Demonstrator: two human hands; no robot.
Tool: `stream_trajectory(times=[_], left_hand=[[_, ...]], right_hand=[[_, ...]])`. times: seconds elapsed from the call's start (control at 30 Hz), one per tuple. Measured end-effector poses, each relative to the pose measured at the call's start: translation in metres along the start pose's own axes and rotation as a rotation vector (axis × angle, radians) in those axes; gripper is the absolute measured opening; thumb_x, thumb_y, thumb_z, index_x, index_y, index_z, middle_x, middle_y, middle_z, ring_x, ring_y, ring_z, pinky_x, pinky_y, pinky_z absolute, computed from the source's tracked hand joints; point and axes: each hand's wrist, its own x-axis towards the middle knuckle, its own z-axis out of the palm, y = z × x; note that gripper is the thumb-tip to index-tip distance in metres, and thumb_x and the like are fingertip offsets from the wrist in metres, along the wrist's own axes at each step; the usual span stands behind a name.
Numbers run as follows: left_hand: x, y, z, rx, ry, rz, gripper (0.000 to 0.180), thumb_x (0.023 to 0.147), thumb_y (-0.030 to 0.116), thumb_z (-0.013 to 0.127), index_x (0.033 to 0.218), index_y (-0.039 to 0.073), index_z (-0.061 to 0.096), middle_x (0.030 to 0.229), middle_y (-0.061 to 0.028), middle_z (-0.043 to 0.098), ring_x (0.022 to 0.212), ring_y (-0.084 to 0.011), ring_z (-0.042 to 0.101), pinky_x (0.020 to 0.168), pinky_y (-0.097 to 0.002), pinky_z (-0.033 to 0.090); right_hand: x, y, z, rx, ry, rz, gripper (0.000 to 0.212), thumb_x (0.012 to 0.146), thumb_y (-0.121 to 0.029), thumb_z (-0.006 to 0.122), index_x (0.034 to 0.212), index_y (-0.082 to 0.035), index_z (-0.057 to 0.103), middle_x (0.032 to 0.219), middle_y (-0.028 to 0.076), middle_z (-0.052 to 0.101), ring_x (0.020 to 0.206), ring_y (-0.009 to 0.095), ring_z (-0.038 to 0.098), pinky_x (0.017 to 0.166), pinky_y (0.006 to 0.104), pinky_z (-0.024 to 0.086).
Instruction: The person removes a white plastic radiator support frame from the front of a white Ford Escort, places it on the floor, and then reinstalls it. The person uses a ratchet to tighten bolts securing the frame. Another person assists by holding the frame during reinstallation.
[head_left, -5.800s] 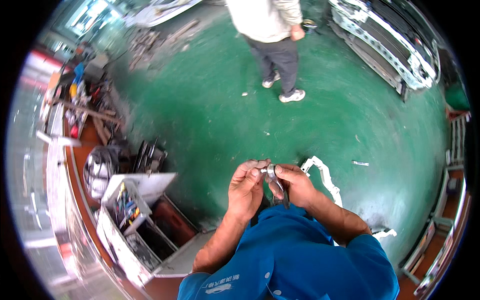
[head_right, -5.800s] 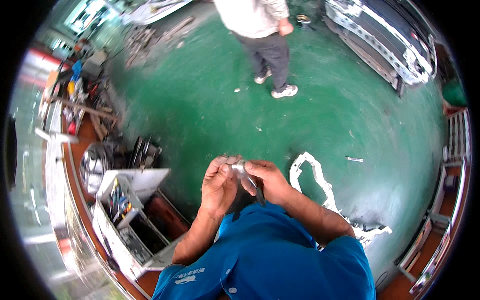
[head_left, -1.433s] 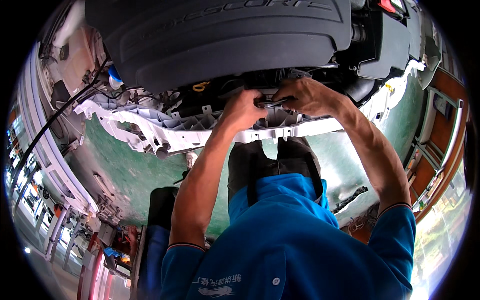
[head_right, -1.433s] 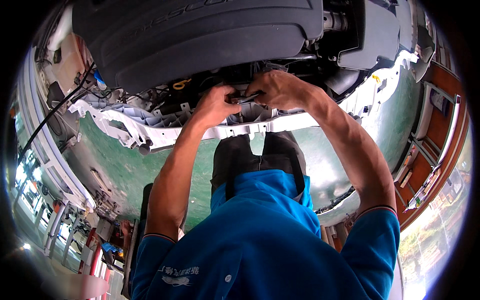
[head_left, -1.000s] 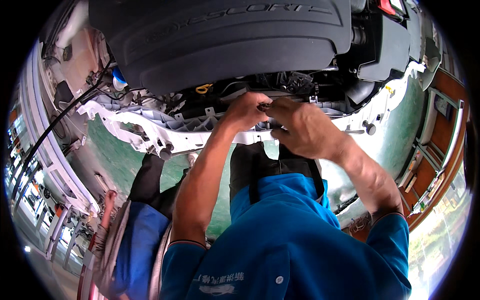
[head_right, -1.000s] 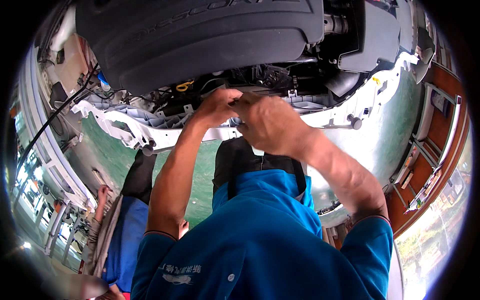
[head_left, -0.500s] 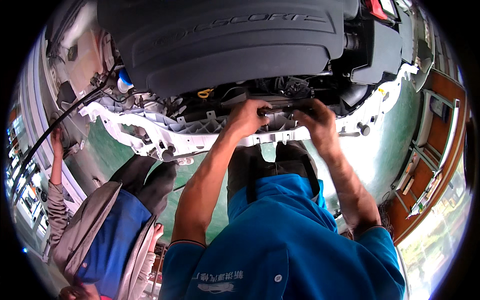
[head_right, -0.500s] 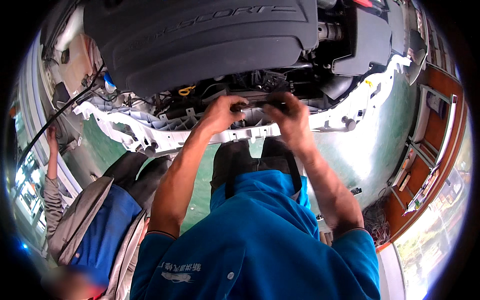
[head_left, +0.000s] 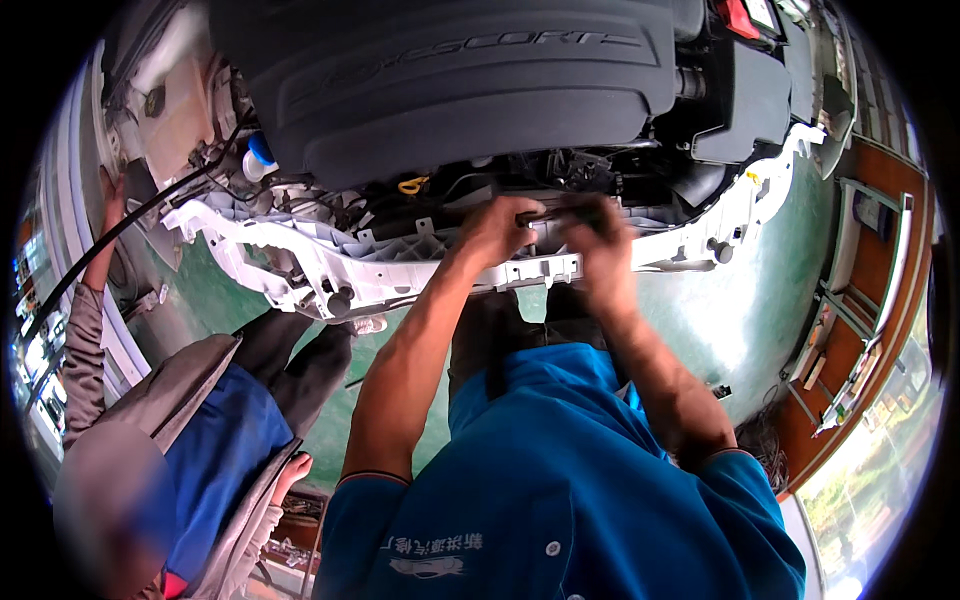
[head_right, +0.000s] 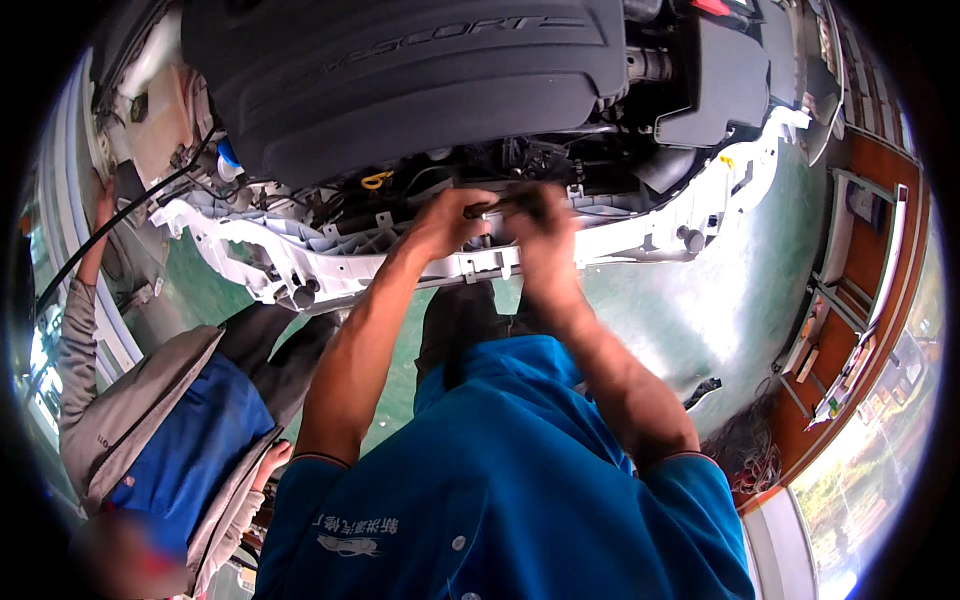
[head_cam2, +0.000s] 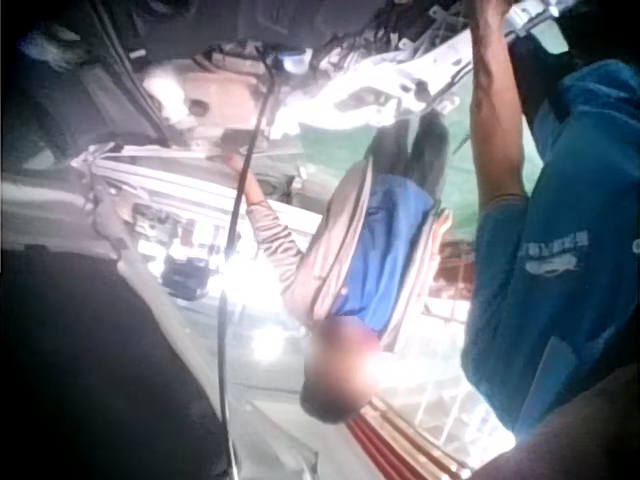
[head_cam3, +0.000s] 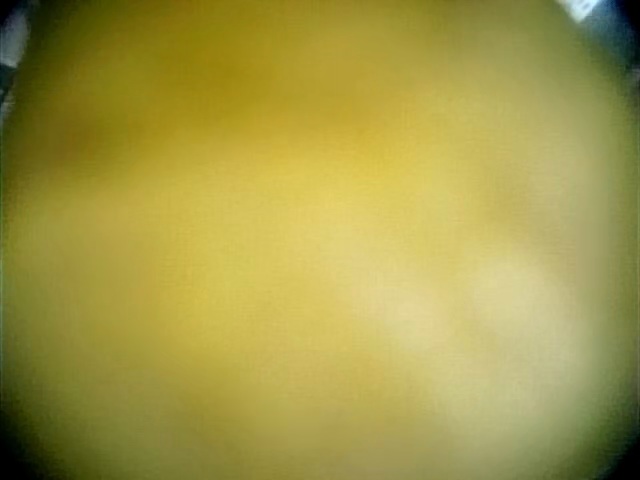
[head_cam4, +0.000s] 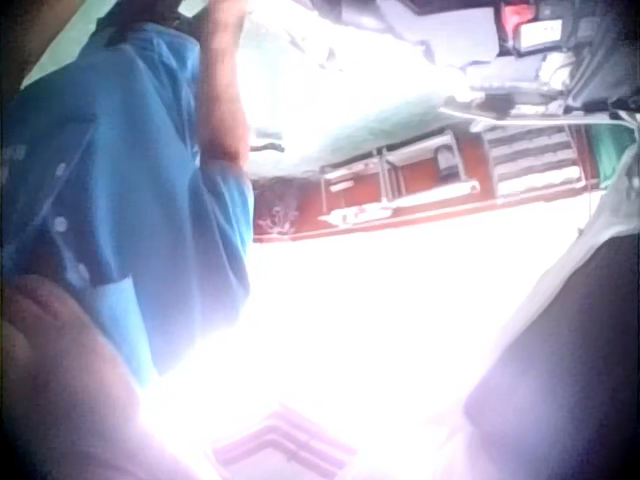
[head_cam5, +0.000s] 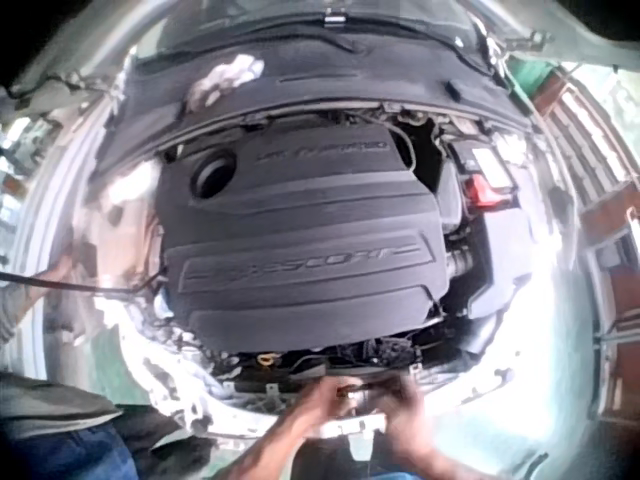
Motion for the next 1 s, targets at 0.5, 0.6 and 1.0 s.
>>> stream_trajectory(times=[0.5, 0.6, 1.0], left_hand=[[0.001, -0.015, 0.005, 0.094, 0.095, 0.018, 0.063, 0.082, 0.017, 0.073, 0.140, 0.007, 0.049, 0.113, -0.0152, 0.069, 0.104, -0.0221, 0.066, 0.088, -0.0364, 0.052], [0.003, -0.025, -0.007, -0.060, 0.035, 0.114, 0.062, 0.080, 0.025, 0.070, 0.136, 0.007, 0.051, 0.112, -0.0200, 0.069, 0.105, -0.0326, 0.067, 0.089, -0.0403, 0.052], [0.003, -0.008, -0.011, -0.367, -0.181, 0.409, 0.030, 0.084, 0.011, 0.070, 0.114, 0.004, 0.069, 0.112, -0.0113, 0.068, 0.100, -0.0155, 0.061, 0.089, -0.0326, 0.050]], right_hand=[[-0.005, 0.022, 0.008, 0.242, 0.105, -0.003, 0.023, 0.091, -0.008, 0.061, 0.114, -0.002, 0.061, 0.091, 0.008, 0.064, 0.082, 0.018, 0.063, 0.077, 0.0314, 0.052], [-0.040, 0.005, 0.063, -0.467, -0.024, -0.534, 0.034, 0.084, -0.004, 0.071, 0.117, -0.004, 0.063, 0.101, 0.014, 0.063, 0.089, 0.030, 0.064, 0.080, 0.0375, 0.053], [-0.032, 0.015, 0.050, -0.272, 0.118, -0.554, 0.028, 0.085, -0.005, 0.068, 0.112, -0.002, 0.060, 0.104, 0.017, 0.064, 0.094, 0.032, 0.064, 0.082, 0.0383, 0.052]])
